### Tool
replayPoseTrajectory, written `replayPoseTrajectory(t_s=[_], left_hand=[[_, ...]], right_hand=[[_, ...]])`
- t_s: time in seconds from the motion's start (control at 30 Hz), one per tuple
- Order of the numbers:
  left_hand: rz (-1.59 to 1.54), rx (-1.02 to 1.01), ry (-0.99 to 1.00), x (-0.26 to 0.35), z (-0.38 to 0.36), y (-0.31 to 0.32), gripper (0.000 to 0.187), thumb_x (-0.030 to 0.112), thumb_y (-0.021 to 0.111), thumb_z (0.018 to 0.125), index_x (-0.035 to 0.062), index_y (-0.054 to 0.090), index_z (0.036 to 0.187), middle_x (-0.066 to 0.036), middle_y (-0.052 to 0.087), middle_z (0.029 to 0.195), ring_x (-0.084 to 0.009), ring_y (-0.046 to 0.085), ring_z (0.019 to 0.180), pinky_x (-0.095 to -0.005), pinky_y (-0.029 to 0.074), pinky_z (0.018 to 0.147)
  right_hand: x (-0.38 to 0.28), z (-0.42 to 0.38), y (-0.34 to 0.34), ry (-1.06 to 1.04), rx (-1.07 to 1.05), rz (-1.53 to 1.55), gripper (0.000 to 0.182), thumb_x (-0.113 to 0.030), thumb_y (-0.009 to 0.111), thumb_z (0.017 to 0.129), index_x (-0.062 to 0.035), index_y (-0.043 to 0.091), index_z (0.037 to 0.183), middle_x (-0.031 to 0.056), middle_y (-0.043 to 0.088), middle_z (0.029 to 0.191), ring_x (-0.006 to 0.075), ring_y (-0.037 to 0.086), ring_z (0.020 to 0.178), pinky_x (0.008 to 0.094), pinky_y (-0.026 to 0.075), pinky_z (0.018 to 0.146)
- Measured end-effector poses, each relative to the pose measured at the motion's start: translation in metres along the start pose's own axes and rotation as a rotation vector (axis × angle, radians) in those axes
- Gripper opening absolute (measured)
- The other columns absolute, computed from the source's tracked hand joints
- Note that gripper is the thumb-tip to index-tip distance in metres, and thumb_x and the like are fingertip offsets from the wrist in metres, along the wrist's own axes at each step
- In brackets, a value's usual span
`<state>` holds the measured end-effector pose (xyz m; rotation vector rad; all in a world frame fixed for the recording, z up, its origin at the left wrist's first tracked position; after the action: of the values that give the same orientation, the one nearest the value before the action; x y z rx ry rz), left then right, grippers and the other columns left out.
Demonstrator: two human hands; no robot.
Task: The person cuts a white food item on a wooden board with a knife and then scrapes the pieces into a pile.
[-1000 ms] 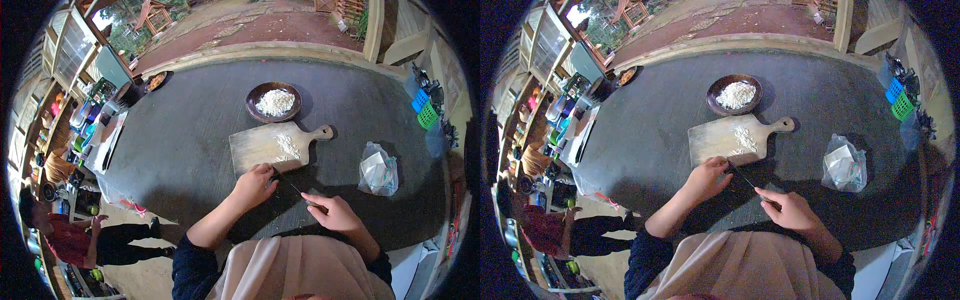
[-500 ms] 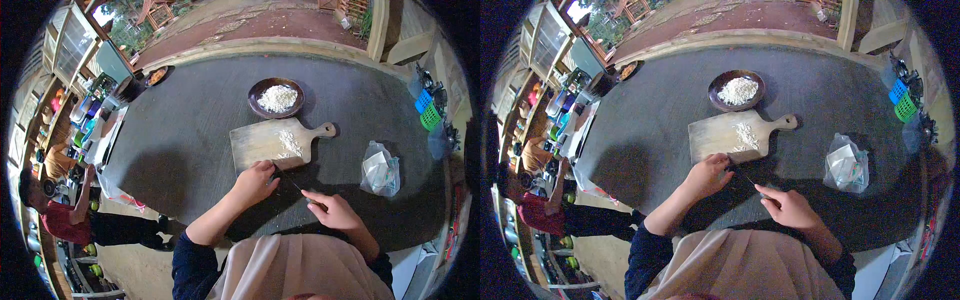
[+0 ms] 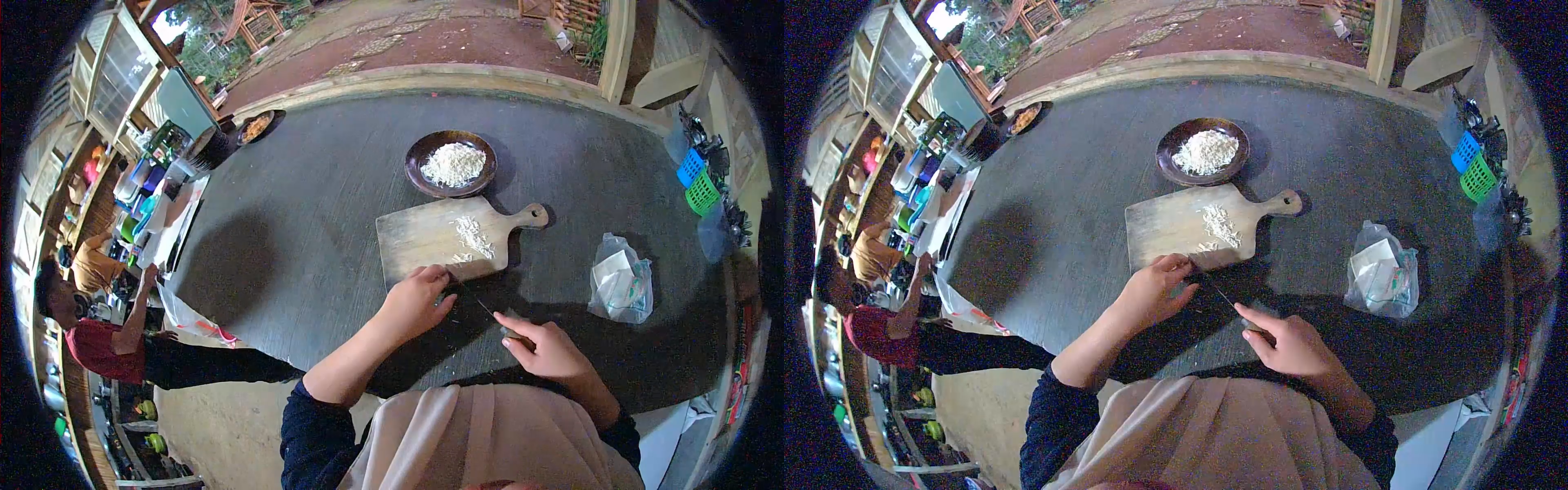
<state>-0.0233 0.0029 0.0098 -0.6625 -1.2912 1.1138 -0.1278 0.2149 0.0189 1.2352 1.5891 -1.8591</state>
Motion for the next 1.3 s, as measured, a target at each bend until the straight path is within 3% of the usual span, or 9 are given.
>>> replayPoseTrajectory(t_s=[0.17, 0.33, 0.77, 1.03, 1.3], left_hand=[[0.024, 0.004, -0.01, -0.001, -0.001, 0.003, 0.034, 0.025, 0.067, 0.084, -0.0005, 0.064, 0.106, -0.016, 0.061, 0.112, -0.0354, 0.06, 0.101, -0.0421, 0.053, 0.086], [-0.003, -0.023, -0.015, 0.003, 0.001, -0.001, 0.032, 0.025, 0.067, 0.084, -0.0004, 0.064, 0.105, -0.017, 0.061, 0.113, -0.0351, 0.06, 0.102, -0.0416, 0.053, 0.086], [-0.005, 0.021, -0.001, 0.0, -0.001, 0.0, 0.031, 0.024, 0.067, 0.084, 0.0004, 0.064, 0.104, -0.017, 0.06, 0.115, -0.0361, 0.061, 0.102, -0.0416, 0.052, 0.087], [0.015, 0.004, 0.015, 0.001, 0.0, 0.001, 0.032, 0.024, 0.068, 0.084, -0.0001, 0.064, 0.105, -0.017, 0.061, 0.113, -0.0356, 0.061, 0.102, -0.0412, 0.053, 0.087], [-0.017, 0.013, -0.012, 0.001, -0.001, 0.0, 0.033, 0.023, 0.067, 0.084, -0.0008, 0.064, 0.107, -0.017, 0.06, 0.115, -0.0355, 0.061, 0.103, -0.0407, 0.052, 0.088]], right_hand=[[-0.001, 0.002, 0.003, 0.078, -0.061, -0.089, 0.045, -0.028, 0.062, 0.09, -0.0229, 0.054, 0.134, 0.0186, 0.064, 0.07, 0.0374, 0.064, 0.061, 0.0429, 0.05, 0.055], [0.001, 0.008, 0.016, -0.012, 0.057, -0.192, 0.044, -0.029, 0.058, 0.091, -0.0262, 0.053, 0.135, 0.019, 0.064, 0.07, 0.0396, 0.064, 0.064, 0.0495, 0.052, 0.059], [-0.004, 0.002, 0.003, 0.038, -0.011, -0.181, 0.041, -0.029, 0.059, 0.091, -0.0249, 0.056, 0.132, 0.02, 0.062, 0.067, 0.0394, 0.063, 0.059, 0.0483, 0.051, 0.055], [0.004, 0.015, 0.016, -0.057, 0.093, -0.257, 0.04, -0.03, 0.056, 0.093, -0.0253, 0.055, 0.133, 0.0182, 0.061, 0.063, 0.0375, 0.063, 0.057, 0.0475, 0.051, 0.052], [-0.004, 0.006, 0.001, -0.015, 0.099, -0.174, 0.039, -0.029, 0.058, 0.092, -0.0246, 0.057, 0.131, 0.017, 0.062, 0.064, 0.036, 0.063, 0.057, 0.0448, 0.05, 0.053]])
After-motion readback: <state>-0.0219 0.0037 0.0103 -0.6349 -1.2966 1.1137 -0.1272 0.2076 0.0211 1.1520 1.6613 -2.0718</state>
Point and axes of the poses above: each hand's wrist, its own z-axis towards the middle knuckle, its own y-axis out of the palm, x = y × z, the point moved 4 cm from there along z, towards the middle knuckle
